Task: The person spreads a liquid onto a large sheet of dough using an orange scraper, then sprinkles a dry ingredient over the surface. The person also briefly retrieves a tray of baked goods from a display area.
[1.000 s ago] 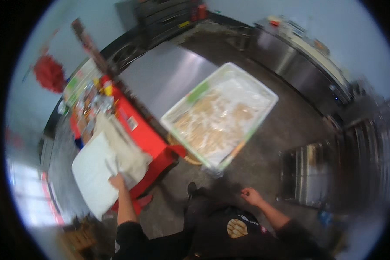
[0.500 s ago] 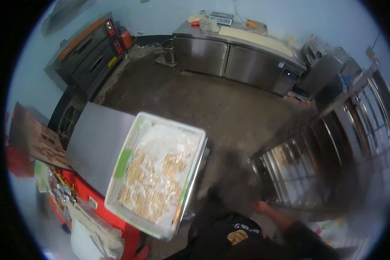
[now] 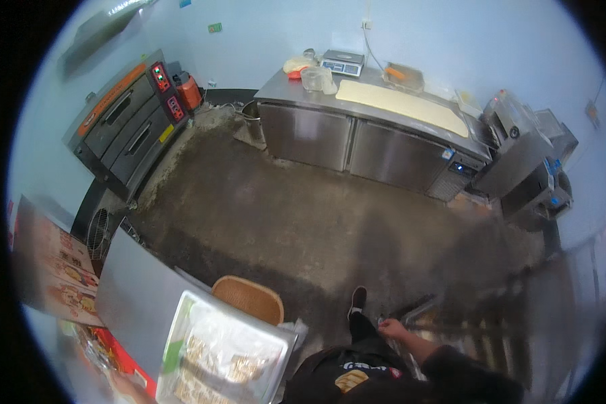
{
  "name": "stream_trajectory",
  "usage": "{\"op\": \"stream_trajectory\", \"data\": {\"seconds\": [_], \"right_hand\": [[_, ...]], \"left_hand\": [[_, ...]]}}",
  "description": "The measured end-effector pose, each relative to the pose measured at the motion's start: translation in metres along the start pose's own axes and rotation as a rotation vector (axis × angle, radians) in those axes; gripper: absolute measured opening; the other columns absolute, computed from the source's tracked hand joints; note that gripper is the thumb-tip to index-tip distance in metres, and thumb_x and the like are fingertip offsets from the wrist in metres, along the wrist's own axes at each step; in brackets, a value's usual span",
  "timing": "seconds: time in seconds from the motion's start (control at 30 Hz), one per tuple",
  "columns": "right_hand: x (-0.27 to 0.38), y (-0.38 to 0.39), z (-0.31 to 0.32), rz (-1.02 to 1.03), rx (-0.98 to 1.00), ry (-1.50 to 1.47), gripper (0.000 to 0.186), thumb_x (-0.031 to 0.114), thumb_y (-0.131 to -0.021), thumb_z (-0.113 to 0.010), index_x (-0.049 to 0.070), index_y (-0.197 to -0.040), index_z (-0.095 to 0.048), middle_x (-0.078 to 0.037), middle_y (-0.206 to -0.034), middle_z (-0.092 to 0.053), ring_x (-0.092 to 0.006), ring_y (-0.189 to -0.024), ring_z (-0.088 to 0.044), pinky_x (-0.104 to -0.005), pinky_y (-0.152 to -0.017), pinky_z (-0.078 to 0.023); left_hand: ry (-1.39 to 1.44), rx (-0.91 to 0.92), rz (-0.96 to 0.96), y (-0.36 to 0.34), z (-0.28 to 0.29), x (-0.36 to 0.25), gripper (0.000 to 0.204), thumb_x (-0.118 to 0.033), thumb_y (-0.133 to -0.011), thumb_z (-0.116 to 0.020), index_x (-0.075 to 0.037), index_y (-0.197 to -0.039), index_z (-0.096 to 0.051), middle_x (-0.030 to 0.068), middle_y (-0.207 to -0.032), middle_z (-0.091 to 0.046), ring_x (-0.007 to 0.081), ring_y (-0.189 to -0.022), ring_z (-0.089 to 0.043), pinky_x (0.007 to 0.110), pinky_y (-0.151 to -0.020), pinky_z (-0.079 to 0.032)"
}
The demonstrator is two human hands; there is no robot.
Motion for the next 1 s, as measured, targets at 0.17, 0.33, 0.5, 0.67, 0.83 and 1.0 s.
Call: {"op": "stream_trajectory", "data": {"seconds": [0.17, 0.33, 0.5, 0.67, 0.83, 1.0], "right_hand": [[0.043, -0.123, 0.122, 0.054, 0.028, 0.161, 0.032, 0.025, -0.093, -0.076, 0.004, -0.116, -0.077, -0.01, -0.097, -0.078, -0.019, -0.086, -0.074, -0.0359, -0.08, -0.059], [0.074, -0.218, 0.285, -0.098, -0.037, 0.026, 0.027, 0.023, -0.093, -0.075, 0.005, -0.113, -0.078, -0.008, -0.092, -0.077, -0.017, -0.077, -0.072, -0.0354, -0.071, -0.059], [0.093, -0.327, 0.433, -0.2, -0.23, -0.185, 0.025, 0.021, -0.092, -0.073, 0.006, -0.111, -0.079, -0.005, -0.086, -0.076, -0.0167, -0.07, -0.07, -0.0356, -0.065, -0.058], [0.096, -0.431, 0.503, -0.24, -0.331, -0.166, 0.029, 0.024, -0.093, -0.07, 0.006, -0.114, -0.078, -0.006, -0.086, -0.076, -0.0184, -0.072, -0.07, -0.0368, -0.068, -0.058], [0.15, -0.49, 0.525, -0.04, -0.031, 0.693, 0.034, 0.029, -0.099, -0.062, 0.004, -0.119, -0.073, -0.019, -0.117, -0.074, -0.0363, -0.11, -0.07, -0.0491, -0.096, -0.055], [0.275, -0.5, 0.594, -0.048, -0.622, -0.164, 0.027, 0.023, -0.097, -0.067, 0.007, -0.116, -0.076, -0.018, -0.1, -0.073, -0.0342, -0.096, -0.073, -0.0439, -0.084, -0.057]], "left_hand": [[0.214, 0.127, 0.001, 0.07, -0.148, -0.132, 0.029, -0.015, -0.102, -0.063, 0.002, -0.125, -0.061, 0.0166, -0.122, -0.065, 0.0228, -0.107, -0.065, 0.037, -0.09, -0.056], [0.384, 0.237, 0.109, 0.181, -0.317, -0.273, 0.025, -0.01, -0.094, -0.068, -0.004, -0.119, -0.069, 0.0062, -0.111, -0.068, 0.0118, -0.09, -0.062, 0.026, -0.074, -0.05], [0.454, 0.703, -0.086, 0.278, -0.48, -0.403, 0.013, -0.004, -0.092, -0.065, -0.003, -0.104, -0.068, 0.0011, -0.085, -0.065, 0.0093, -0.075, -0.059, 0.024, -0.067, -0.047], [0.346, 1.008, 0.027, 0.352, -0.683, -0.517, 0.011, -0.001, -0.092, -0.068, -0.002, -0.102, -0.071, -0.0007, -0.086, -0.066, 0.0105, -0.077, -0.061, 0.026, -0.071, -0.05], [0.457, 1.338, 0.239, 0.456, -0.883, -0.656, 0.008, -0.006, -0.098, -0.07, -0.002, -0.105, -0.071, 0.0033, -0.093, -0.069, 0.0118, -0.079, -0.064, 0.028, -0.069, -0.052], [0.384, 1.717, 0.161, 0.563, -1.014, -0.815, 0.017, -0.009, -0.098, -0.068, 0.0, -0.112, -0.07, 0.0044, -0.099, -0.071, 0.0124, -0.085, -0.067, 0.028, -0.074, -0.055]]}}
Point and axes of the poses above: each hand's wrist, its own y-axis away from the middle knuckle, its own z-axis out of the back of the hand, x = y × z, the point moved 2 cm from there along -y, towards the middle knuckle
